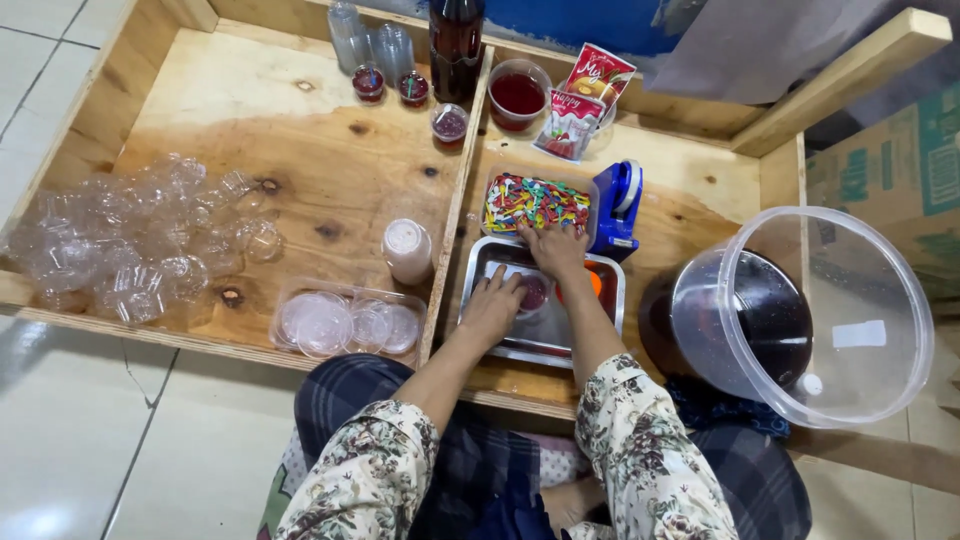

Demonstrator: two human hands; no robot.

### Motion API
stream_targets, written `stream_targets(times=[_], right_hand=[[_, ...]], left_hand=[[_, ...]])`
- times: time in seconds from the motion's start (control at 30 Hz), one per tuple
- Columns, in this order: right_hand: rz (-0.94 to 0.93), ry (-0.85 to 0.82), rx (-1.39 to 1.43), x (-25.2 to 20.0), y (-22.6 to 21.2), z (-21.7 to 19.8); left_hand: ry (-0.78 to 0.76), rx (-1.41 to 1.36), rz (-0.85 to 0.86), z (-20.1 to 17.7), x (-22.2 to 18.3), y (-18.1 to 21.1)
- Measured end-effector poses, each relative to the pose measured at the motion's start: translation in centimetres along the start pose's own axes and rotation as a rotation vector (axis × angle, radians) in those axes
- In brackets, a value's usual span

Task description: The person fills small cups with a dark liquid using a ladle and then adds colorful toppings by hand. The cups are placed into a metal tray and then handled individually to complete the packaging process.

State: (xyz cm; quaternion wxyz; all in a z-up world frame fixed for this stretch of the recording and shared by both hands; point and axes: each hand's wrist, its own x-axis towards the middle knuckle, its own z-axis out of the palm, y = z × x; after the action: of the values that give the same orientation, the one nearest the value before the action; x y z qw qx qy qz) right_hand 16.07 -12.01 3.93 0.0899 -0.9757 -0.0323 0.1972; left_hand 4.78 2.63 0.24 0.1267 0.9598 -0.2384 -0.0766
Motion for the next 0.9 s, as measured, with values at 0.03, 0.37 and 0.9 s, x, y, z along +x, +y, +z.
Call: stream_targets(times=[0.03, 0.37, 0.9], right_hand=[[-0.001, -0.007, 0.000, 0.8, 0.6, 0.9], [0.038, 0.168, 0.301, 4.5, 6.4, 4.1], [-0.067, 0.359, 0.541, 2.0, 5.8, 3.3]], left_hand=[[-0.005, -0.003, -0.004, 0.0, 0.0, 0.0], [0.221, 0.005, 0.013, -0.4, -0.2, 0.3], [0.234, -0.105, 0.020, 1.4, 0.5, 0.3]])
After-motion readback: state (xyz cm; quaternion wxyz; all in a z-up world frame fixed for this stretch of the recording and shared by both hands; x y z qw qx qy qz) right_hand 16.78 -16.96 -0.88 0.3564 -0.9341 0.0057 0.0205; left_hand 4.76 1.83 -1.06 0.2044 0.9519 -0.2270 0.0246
